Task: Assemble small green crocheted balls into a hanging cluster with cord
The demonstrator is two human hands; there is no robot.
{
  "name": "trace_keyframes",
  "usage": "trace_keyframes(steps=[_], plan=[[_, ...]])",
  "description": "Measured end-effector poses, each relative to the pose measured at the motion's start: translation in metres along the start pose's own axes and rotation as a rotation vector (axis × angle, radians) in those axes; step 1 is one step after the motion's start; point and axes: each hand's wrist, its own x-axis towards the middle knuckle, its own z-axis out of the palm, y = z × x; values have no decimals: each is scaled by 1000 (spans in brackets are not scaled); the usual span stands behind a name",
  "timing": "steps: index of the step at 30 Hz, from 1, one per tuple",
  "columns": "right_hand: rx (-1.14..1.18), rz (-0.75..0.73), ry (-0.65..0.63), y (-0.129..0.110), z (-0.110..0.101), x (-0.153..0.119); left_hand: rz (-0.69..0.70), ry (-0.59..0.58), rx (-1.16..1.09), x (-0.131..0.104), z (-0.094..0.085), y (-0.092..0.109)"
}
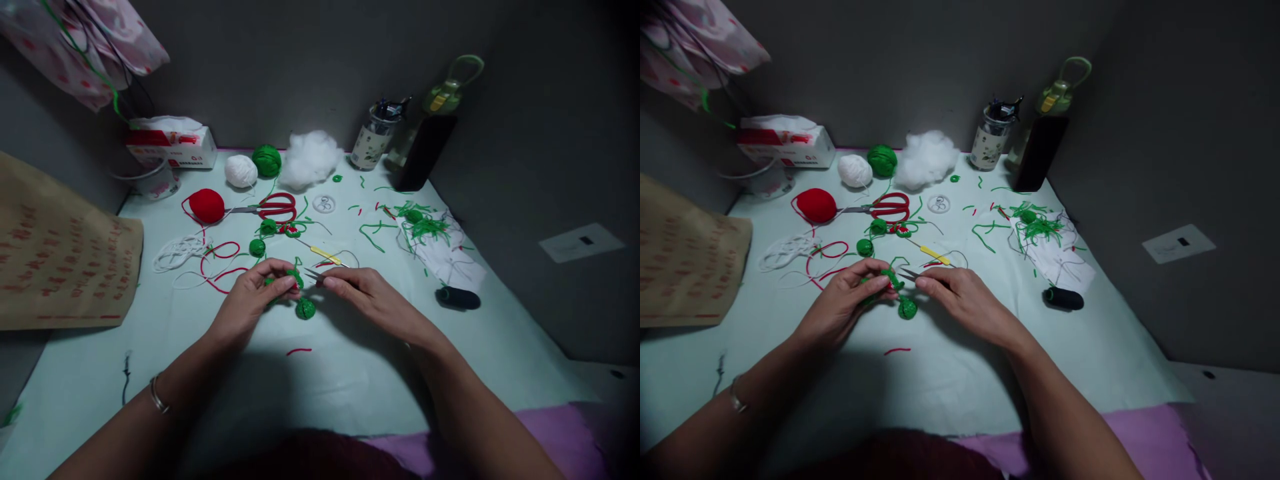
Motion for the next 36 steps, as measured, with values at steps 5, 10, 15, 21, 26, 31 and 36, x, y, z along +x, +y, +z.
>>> trace_keyframes(steps=[5, 10, 15, 21, 26, 31, 36], plan=[[17, -8, -40, -4, 6, 2, -62, -45, 9, 1, -1, -3], [15, -15, -25, -2, 9, 3, -80, -69, -26, 1, -1, -4], [22, -16, 6, 0, 9, 2, -100, -89, -37, 0, -3, -5], [75, -15, 14, 0, 12, 4, -79, -148, 2, 0, -4, -5], [145, -7, 62, 3, 4, 1, -68, -141, -35, 0, -1, 0], [124, -65, -277, 1, -12, -8, -50, -84, -105, 0, -1, 6], [-204, -109, -82, 6, -6, -6, -61, -47, -175, 1, -5, 10]])
